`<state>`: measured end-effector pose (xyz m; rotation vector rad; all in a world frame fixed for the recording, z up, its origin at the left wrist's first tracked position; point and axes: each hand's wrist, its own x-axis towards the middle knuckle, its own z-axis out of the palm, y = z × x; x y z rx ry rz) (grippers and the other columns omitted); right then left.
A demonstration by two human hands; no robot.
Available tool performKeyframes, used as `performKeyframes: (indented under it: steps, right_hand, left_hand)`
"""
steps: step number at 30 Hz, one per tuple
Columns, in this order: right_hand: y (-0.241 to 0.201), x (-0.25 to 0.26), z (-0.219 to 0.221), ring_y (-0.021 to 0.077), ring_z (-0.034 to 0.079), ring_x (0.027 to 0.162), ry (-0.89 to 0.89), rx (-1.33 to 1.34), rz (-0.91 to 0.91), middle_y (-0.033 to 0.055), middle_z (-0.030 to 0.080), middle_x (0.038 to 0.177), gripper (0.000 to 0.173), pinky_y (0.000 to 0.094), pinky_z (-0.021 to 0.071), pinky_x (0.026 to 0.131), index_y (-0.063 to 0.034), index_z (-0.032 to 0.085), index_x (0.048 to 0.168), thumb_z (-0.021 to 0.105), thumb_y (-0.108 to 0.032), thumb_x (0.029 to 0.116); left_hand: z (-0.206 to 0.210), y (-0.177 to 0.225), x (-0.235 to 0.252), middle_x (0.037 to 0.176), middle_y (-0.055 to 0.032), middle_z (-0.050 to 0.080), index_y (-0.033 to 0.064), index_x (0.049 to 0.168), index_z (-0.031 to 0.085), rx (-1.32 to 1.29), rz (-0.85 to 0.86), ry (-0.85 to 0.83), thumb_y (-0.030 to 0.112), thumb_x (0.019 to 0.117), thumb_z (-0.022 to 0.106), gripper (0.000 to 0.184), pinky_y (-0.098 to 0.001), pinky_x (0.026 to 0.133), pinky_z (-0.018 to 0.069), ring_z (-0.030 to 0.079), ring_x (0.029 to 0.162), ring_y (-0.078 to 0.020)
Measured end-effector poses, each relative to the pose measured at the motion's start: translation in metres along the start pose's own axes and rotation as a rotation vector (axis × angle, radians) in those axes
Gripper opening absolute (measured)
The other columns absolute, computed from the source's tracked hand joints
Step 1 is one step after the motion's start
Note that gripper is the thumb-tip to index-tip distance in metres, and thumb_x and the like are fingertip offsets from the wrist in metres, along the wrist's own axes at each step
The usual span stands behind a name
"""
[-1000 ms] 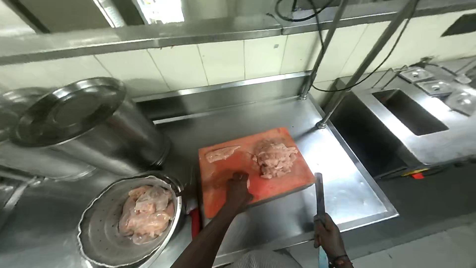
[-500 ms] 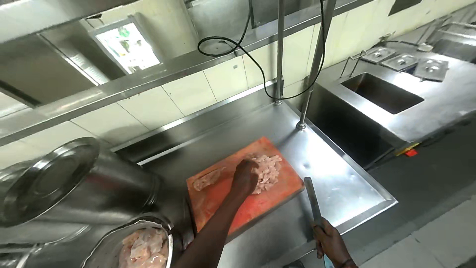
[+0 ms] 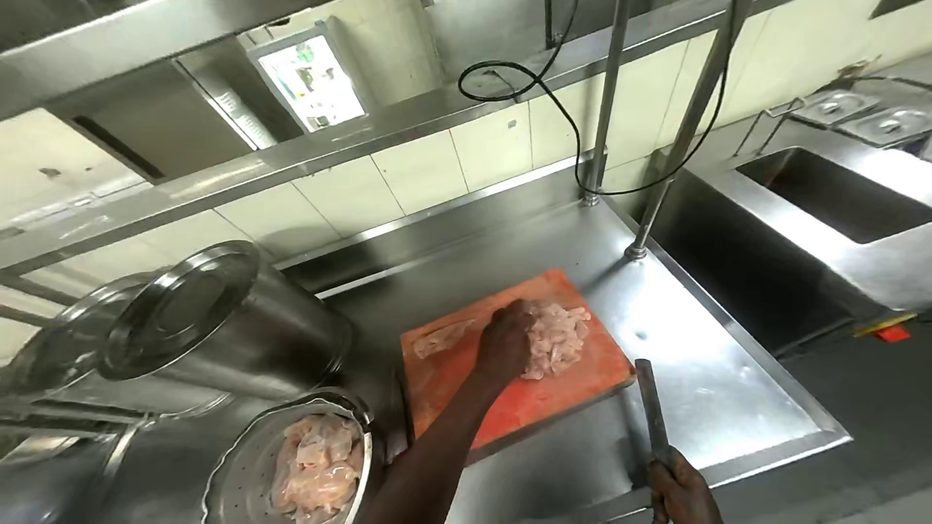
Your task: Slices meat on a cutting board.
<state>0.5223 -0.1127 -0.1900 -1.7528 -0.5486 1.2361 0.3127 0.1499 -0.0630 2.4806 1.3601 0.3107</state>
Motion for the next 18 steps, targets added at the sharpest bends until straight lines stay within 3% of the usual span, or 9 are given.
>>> performKeyframes:
  steps: [3,5,7,10,13,16,18]
  right_hand:
    - [-0.001,0.001,0.001,0.0183,0.052,0.039,-0.004,0.004,0.006,0.0052,0.05,0.058,0.014,0.0374,0.0521,0.038,-0.0022,0.052,0.114,0.048,-0.013,0.1063]
    - [0.0,0.001,0.001,0.0176,0.051,0.039,-0.001,0.006,0.004,0.0044,0.05,0.058,0.014,0.0365,0.0515,0.038,-0.0027,0.053,0.114,0.048,-0.013,0.1067]
    - [-0.001,0.0,0.0,0.0174,0.051,0.039,0.001,-0.003,0.001,0.0045,0.05,0.058,0.015,0.0362,0.0514,0.038,-0.0018,0.052,0.116,0.048,-0.013,0.1071]
    - [-0.003,0.0,0.002,0.0176,0.051,0.039,0.002,-0.007,0.003,0.0047,0.049,0.057,0.014,0.0362,0.051,0.038,-0.0021,0.052,0.114,0.048,-0.013,0.1069]
    - [-0.005,-0.001,0.002,0.0173,0.05,0.038,0.012,-0.009,0.015,0.0046,0.048,0.056,0.013,0.0362,0.0509,0.037,-0.0017,0.051,0.114,0.047,-0.012,0.1074]
    - [-0.006,0.0,0.002,0.0175,0.05,0.038,0.008,-0.007,0.012,0.0042,0.048,0.056,0.012,0.0366,0.0511,0.037,-0.0025,0.052,0.112,0.048,-0.013,0.1071]
    - [-0.005,-0.001,0.003,0.0174,0.05,0.038,0.005,-0.008,0.009,0.004,0.048,0.055,0.01,0.0365,0.0512,0.037,-0.003,0.051,0.109,0.048,-0.013,0.1073]
  left_hand:
    - [-0.018,-0.058,-0.007,0.143,-0.0194,0.057,0.0042,0.134,0.063,-0.005,-0.399,0.073,0.021,0.1021,0.058,0.036,-0.0502,0.112,0.0456,0.054,0.135,-0.0345]
    - [-0.02,-0.104,-0.018,0.149,-0.024,0.051,0.0058,0.141,0.058,0.042,-0.7,0.063,0.029,0.1,0.061,0.048,-0.0598,0.109,0.0455,0.048,0.139,-0.0428]
    - [-0.016,-0.145,-0.033,0.149,-0.0269,0.049,0.0062,0.141,0.058,0.077,-0.825,-0.027,0.035,0.0971,0.065,0.054,-0.0656,0.106,0.0447,0.045,0.139,-0.0484]
    - [-0.011,-0.174,-0.05,0.138,-0.0262,0.058,0.0044,0.13,0.065,-0.068,-0.768,-0.031,0.025,0.0927,0.073,0.044,-0.0665,0.105,0.0443,0.051,0.132,-0.0468]
    - [-0.01,-0.167,-0.056,0.118,-0.0234,0.067,0.0024,0.122,0.064,-0.24,-0.719,0.031,0.015,0.0947,0.069,0.031,-0.0627,0.094,0.0515,0.065,0.111,-0.0408]
    - [-0.011,-0.157,-0.059,0.099,-0.0194,0.065,0.0005,0.111,0.063,-0.492,-0.628,0.201,0.012,0.0931,0.069,0.022,-0.0559,0.078,0.0534,0.064,0.089,-0.0338]
    - [-0.019,-0.146,-0.057,0.093,-0.0164,0.062,-0.0009,0.106,0.062,-0.653,-0.533,0.297,0.005,0.0912,0.069,0.018,-0.0478,0.074,0.0521,0.06,0.084,-0.0276]
